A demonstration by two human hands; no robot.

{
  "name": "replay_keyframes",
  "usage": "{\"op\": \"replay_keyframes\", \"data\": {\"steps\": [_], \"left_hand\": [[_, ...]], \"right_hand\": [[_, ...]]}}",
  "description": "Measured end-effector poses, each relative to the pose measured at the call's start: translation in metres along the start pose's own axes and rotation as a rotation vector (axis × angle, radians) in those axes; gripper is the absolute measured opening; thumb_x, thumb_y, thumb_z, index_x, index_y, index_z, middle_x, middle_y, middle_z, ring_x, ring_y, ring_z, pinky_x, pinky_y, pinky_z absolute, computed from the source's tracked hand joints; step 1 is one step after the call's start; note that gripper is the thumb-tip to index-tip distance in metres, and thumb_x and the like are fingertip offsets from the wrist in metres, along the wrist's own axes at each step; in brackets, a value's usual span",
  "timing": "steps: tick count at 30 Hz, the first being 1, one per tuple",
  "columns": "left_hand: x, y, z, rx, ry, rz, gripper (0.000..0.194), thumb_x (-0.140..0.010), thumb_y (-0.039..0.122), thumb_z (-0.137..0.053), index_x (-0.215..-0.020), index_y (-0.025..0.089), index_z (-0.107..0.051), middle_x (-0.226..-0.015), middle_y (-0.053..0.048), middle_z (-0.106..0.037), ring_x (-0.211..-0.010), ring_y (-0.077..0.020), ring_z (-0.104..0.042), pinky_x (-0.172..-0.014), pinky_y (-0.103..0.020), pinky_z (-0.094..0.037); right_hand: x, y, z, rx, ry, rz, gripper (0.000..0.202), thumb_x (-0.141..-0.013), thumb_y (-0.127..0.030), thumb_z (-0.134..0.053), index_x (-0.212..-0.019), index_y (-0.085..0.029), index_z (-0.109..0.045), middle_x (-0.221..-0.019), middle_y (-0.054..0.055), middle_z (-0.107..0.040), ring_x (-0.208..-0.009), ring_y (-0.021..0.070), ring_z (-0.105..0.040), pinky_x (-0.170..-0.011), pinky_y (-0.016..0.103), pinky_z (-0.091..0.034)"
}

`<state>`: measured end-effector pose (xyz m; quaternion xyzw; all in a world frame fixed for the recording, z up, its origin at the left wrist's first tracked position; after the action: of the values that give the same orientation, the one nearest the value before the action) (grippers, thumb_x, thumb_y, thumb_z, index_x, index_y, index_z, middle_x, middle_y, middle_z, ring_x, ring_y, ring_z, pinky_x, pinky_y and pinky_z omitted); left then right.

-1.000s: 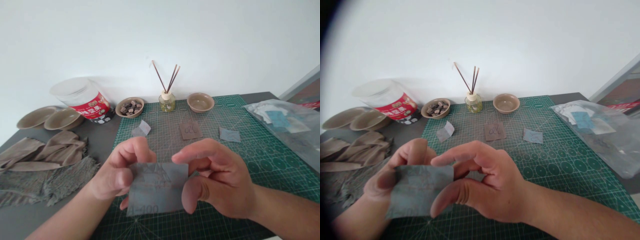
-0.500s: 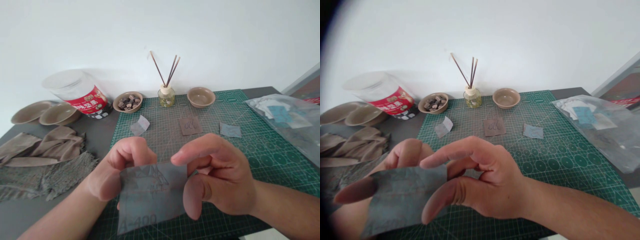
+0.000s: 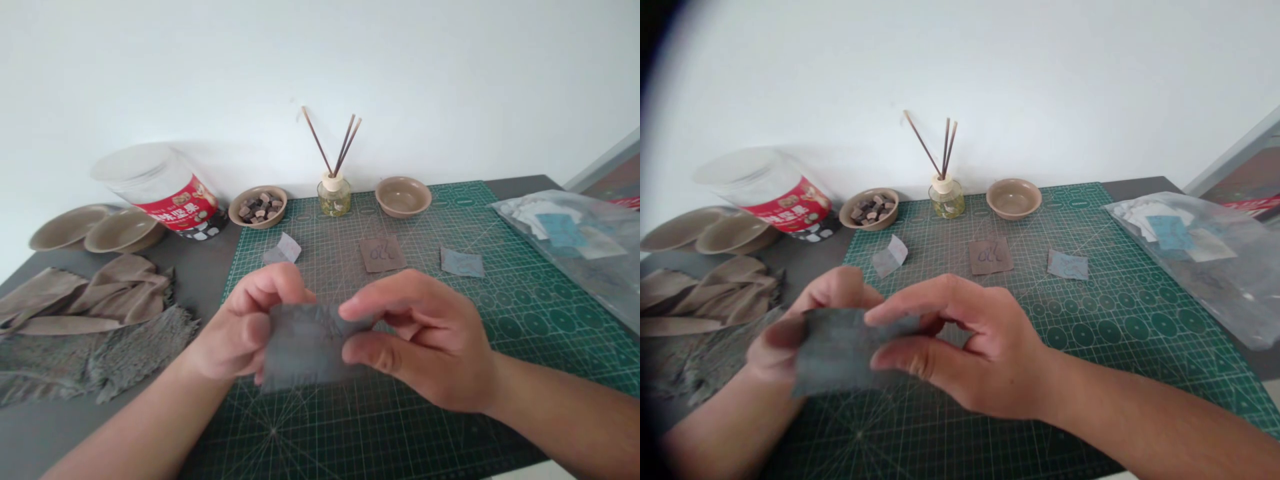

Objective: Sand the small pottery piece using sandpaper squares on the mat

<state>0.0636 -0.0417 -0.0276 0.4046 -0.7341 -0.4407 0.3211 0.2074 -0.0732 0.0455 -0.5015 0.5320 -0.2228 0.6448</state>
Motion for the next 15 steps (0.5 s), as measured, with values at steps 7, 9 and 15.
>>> {"op": "replay_keyframes", "data": {"steps": [7, 9, 15], "left_hand": [[-0.038, 0.0, 0.002, 0.055, -0.002, -0.033, 0.013, -0.07, 0.017, -0.053, -0.083, 0.018, -0.053, -0.072, 0.002, -0.046, -0.055, -0.0091, -0.04, -0.049, -0.022, -0.035], [-0.043, -0.007, 0.009, -0.052, 0.01, -0.02, 0.024, -0.06, 0.006, -0.049, -0.08, 0.019, -0.046, -0.074, 0.002, -0.045, -0.061, -0.0105, -0.044, -0.052, -0.022, -0.037], [-0.047, -0.012, 0.01, -0.451, 0.0, -0.101, 0.021, -0.079, 0.006, -0.052, -0.093, 0.02, -0.048, -0.085, 0.001, -0.054, -0.071, -0.0132, -0.056, -0.067, -0.029, -0.049]], "right_hand": [[-0.008, 0.069, 0.051, 0.104, 0.21, -0.33, 0.009, -0.089, -0.018, -0.065, -0.098, -0.019, -0.068, -0.071, -0.003, -0.061, -0.063, 0.0114, -0.06, -0.059, 0.024, -0.049], [-0.008, 0.075, 0.056, 0.155, 0.196, -0.357, 0.016, -0.087, -0.021, -0.068, -0.103, -0.019, -0.07, -0.069, -0.004, -0.058, -0.063, 0.0116, -0.057, -0.058, 0.024, -0.046], [-0.007, 0.085, 0.051, 0.265, 0.104, -0.362, 0.046, -0.078, -0.023, -0.077, -0.124, -0.025, -0.067, -0.078, -0.003, -0.06, -0.068, 0.013, -0.056, -0.068, 0.029, -0.047]]}}
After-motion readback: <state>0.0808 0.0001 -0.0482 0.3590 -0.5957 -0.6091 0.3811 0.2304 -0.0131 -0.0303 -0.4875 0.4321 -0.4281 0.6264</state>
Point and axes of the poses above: each hand's wrist, its own x-axis away from the middle knuckle, its own z-axis out of the back of the hand, y = z × x, the point moved 10 cm from there along -x, towards the middle knuckle
